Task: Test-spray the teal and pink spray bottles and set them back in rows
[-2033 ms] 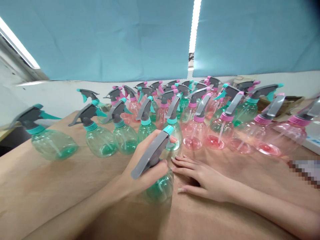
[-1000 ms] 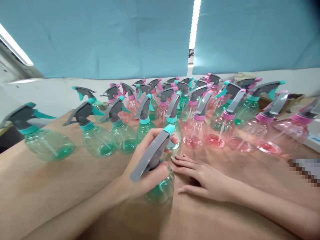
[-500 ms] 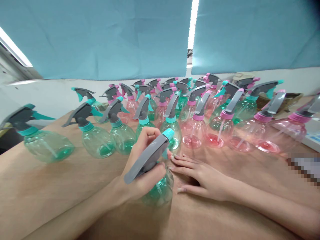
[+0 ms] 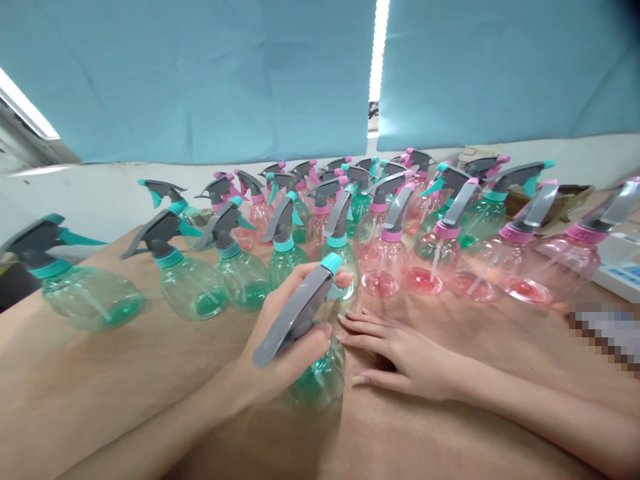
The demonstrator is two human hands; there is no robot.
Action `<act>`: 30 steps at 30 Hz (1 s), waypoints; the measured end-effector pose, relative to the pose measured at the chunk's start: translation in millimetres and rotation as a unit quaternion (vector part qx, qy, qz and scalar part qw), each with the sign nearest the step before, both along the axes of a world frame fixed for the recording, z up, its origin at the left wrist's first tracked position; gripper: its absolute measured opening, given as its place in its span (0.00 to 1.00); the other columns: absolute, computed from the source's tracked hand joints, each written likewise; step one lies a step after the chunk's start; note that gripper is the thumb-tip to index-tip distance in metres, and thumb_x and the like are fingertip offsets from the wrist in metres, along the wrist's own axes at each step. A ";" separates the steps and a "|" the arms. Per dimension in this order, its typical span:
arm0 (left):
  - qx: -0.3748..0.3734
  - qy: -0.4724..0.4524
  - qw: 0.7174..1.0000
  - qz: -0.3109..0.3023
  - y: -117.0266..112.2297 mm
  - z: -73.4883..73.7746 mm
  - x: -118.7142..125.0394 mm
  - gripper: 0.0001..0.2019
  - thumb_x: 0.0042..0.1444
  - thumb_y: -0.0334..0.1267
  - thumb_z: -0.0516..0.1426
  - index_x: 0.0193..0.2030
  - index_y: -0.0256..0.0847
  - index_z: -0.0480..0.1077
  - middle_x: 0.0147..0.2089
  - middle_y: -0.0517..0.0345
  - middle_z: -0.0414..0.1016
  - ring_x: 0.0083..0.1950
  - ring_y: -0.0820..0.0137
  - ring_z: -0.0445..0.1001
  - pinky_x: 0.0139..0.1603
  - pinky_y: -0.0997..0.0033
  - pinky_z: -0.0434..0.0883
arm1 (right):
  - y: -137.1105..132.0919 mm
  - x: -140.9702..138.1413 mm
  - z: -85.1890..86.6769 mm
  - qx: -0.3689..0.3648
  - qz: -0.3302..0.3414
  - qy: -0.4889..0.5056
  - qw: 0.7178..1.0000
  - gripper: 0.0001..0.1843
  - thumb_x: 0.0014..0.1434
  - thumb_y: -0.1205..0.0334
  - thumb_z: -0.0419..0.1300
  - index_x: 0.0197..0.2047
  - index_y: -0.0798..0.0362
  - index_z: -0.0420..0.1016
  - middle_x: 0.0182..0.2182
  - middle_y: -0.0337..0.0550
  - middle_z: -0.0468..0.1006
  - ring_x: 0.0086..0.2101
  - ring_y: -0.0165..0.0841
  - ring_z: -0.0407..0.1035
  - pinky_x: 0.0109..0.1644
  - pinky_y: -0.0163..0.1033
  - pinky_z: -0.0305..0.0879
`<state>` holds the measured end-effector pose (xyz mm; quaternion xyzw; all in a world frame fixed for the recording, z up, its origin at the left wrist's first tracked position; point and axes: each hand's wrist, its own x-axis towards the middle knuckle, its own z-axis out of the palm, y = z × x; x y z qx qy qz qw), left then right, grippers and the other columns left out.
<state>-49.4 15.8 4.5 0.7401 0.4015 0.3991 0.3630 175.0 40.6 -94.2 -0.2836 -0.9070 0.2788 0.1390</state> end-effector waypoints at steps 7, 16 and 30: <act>-0.038 -0.055 0.997 -0.035 0.9 1.3 0.7 0.22 0.46 0.26 0.55 0.50 0.42 0.69 0.52 0.53 0.77 0.54 0.59 0.76 0.57 0.59 0.73 | -0.2 0.2 -0.3 -0.001 -0.001 0.012 1.000 0.34 0.64 0.41 0.57 0.68 0.45 0.62 0.70 0.45 0.56 0.68 0.46 0.50 0.70 0.55 0.49; -0.038 -0.033 0.999 -0.016 1.0 -0.4 -1.3 0.22 0.47 0.28 0.56 0.51 0.44 0.69 0.53 0.54 0.76 0.49 0.60 0.77 0.53 0.60 0.75 | 0.1 -0.4 1.4 0.002 0.001 -0.002 1.000 0.35 0.64 0.39 0.55 0.68 0.46 0.62 0.70 0.44 0.55 0.68 0.45 0.49 0.70 0.55 0.49; -0.042 -0.017 0.999 -0.006 0.2 0.1 -1.4 0.21 0.48 0.29 0.55 0.51 0.43 0.70 0.52 0.54 0.77 0.47 0.61 0.77 0.45 0.64 0.76 | 0.0 -0.7 2.1 0.001 0.001 -0.003 1.000 0.35 0.64 0.39 0.55 0.68 0.48 0.62 0.70 0.46 0.55 0.68 0.46 0.50 0.70 0.55 0.49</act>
